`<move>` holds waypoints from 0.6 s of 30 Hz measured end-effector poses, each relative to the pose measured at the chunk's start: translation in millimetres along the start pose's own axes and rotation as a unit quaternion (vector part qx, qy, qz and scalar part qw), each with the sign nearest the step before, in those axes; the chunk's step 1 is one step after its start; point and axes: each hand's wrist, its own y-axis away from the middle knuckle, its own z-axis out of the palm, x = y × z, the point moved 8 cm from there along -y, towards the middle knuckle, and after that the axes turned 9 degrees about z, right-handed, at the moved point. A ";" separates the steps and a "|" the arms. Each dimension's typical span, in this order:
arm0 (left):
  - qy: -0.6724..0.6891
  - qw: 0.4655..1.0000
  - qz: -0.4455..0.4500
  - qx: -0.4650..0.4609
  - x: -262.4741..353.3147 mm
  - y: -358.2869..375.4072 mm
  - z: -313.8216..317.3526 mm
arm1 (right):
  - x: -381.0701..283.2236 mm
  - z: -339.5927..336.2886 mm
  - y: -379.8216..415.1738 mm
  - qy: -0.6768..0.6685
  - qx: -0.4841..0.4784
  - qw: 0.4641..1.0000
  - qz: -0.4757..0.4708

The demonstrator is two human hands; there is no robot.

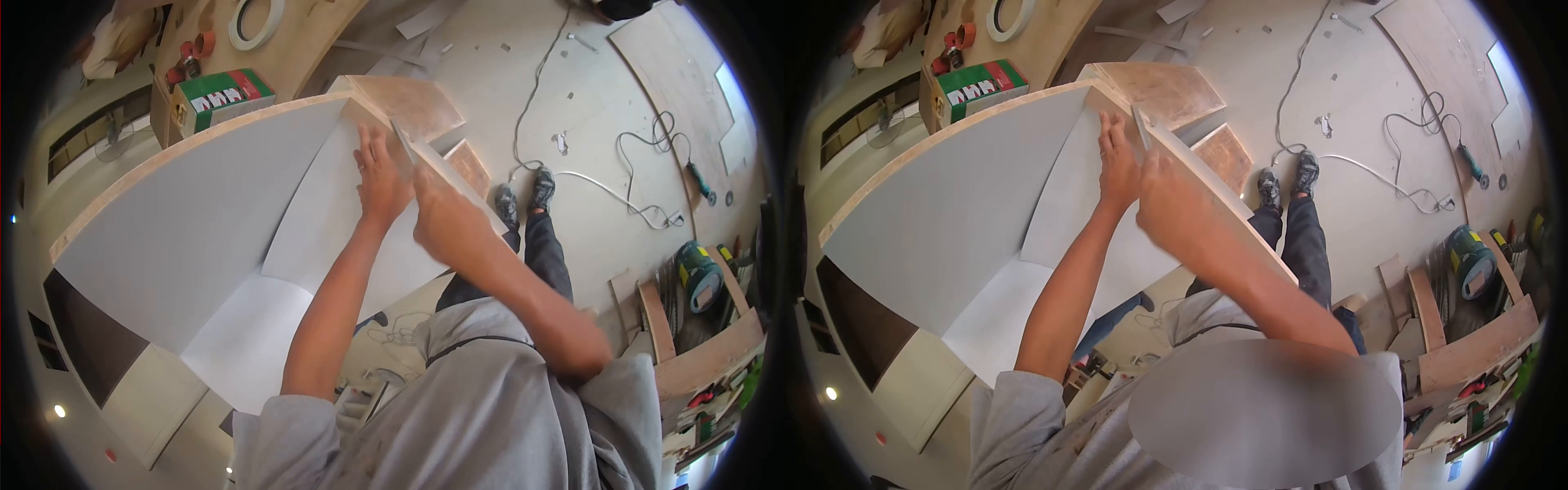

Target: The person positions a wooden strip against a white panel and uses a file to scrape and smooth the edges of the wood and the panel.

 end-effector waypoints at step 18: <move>-0.014 1.000 -0.012 0.000 -5.5 1.9 1.0 | 0.9 -5.2 -0.4 0.017 -0.008 1.000 0.003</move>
